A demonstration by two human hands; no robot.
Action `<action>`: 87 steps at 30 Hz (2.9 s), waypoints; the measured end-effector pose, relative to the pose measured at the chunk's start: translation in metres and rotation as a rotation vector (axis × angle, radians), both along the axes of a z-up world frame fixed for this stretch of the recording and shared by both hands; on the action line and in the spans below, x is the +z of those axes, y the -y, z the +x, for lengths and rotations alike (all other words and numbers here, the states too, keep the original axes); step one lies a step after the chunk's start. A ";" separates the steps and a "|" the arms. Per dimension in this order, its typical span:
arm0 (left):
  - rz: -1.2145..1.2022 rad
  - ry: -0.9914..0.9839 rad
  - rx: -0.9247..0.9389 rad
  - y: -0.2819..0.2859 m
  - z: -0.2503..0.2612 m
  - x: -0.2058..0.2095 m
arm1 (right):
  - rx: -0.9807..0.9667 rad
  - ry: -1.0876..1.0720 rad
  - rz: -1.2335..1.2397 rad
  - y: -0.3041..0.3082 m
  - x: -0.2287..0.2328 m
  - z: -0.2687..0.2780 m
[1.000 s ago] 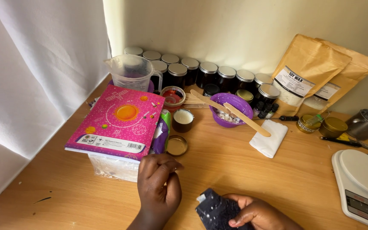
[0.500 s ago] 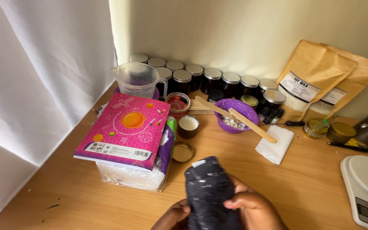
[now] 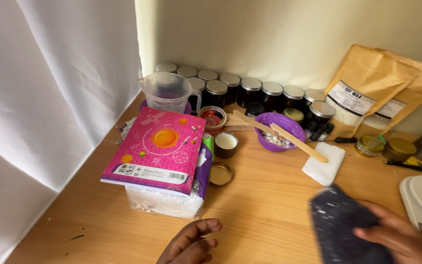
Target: Scraping wax residue from a small jar into a bowl and cleaning the workspace with a cloth.
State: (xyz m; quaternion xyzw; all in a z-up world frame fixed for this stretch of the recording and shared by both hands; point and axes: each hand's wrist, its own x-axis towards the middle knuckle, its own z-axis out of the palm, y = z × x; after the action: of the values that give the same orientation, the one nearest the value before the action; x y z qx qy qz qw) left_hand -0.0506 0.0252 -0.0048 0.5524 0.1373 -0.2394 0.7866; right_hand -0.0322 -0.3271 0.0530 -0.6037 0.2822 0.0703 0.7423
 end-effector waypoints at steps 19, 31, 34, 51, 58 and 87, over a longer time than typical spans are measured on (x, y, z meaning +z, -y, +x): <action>0.082 0.233 0.264 0.048 0.043 -0.054 | 0.456 0.265 -0.256 0.055 -0.275 0.014; 0.505 0.783 0.567 0.059 0.006 -0.004 | -0.342 0.219 0.387 -0.178 -0.132 0.030; 0.446 0.697 0.617 0.047 0.008 -0.014 | -0.309 0.276 0.499 -0.158 -0.131 0.035; -0.176 -0.016 -0.002 0.003 0.022 -0.006 | 0.316 0.807 0.745 -0.178 -0.049 -0.015; -0.059 -0.019 0.647 -0.057 -0.013 0.053 | 0.809 0.793 0.680 -0.231 0.010 -0.032; 0.229 0.046 0.398 -0.198 0.165 0.010 | 0.823 0.568 0.469 -0.207 -0.014 0.042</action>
State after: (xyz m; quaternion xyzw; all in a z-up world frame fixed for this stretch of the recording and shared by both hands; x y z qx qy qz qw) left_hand 0.1145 0.2234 0.0049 0.6054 0.2518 -0.0496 0.7534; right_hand 0.0097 -0.1203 0.0388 -0.4778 -0.2116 0.2500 0.8151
